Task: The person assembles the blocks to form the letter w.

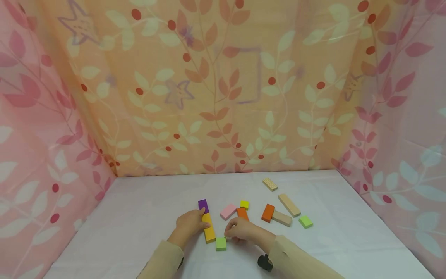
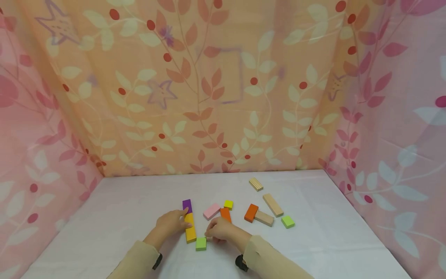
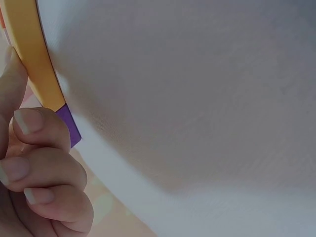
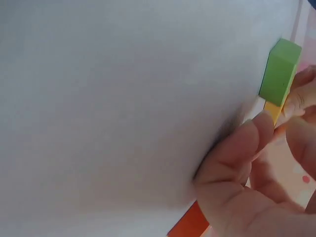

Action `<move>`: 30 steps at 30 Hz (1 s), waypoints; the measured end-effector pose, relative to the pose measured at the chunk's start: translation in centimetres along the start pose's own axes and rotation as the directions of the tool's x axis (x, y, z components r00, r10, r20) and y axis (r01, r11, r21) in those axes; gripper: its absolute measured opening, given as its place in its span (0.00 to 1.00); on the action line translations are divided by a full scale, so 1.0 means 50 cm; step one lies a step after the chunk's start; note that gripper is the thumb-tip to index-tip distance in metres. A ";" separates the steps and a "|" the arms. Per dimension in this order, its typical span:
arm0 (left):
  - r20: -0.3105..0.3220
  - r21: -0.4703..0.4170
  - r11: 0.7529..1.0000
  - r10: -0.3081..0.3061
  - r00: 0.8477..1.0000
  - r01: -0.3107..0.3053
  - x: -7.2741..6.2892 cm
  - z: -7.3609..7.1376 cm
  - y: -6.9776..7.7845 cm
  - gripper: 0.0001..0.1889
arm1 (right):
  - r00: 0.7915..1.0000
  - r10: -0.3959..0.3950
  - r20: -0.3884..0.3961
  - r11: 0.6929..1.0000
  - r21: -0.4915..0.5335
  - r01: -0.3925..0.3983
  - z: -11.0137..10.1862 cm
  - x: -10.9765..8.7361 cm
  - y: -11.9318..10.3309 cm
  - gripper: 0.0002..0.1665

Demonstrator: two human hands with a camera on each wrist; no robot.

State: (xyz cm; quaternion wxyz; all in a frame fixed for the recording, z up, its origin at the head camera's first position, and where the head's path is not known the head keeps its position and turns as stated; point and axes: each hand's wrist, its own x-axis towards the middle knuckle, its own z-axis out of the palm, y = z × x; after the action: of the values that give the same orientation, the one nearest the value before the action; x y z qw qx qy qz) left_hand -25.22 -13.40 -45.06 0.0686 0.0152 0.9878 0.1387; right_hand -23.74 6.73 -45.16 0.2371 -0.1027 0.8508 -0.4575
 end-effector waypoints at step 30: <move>0.006 0.003 1.000 -0.027 1.000 0.027 0.004 0.003 0.001 0.35 | 0.963 0.111 -0.245 0.993 0.071 -0.097 -0.036 0.080 0.020 0.41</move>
State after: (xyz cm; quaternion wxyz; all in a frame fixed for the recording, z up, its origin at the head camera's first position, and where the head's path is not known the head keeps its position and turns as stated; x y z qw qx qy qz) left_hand -25.41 -13.29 -45.21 0.0733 0.0025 0.9879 0.1365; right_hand -28.05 7.02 -46.37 0.1553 0.0072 0.8644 -0.4782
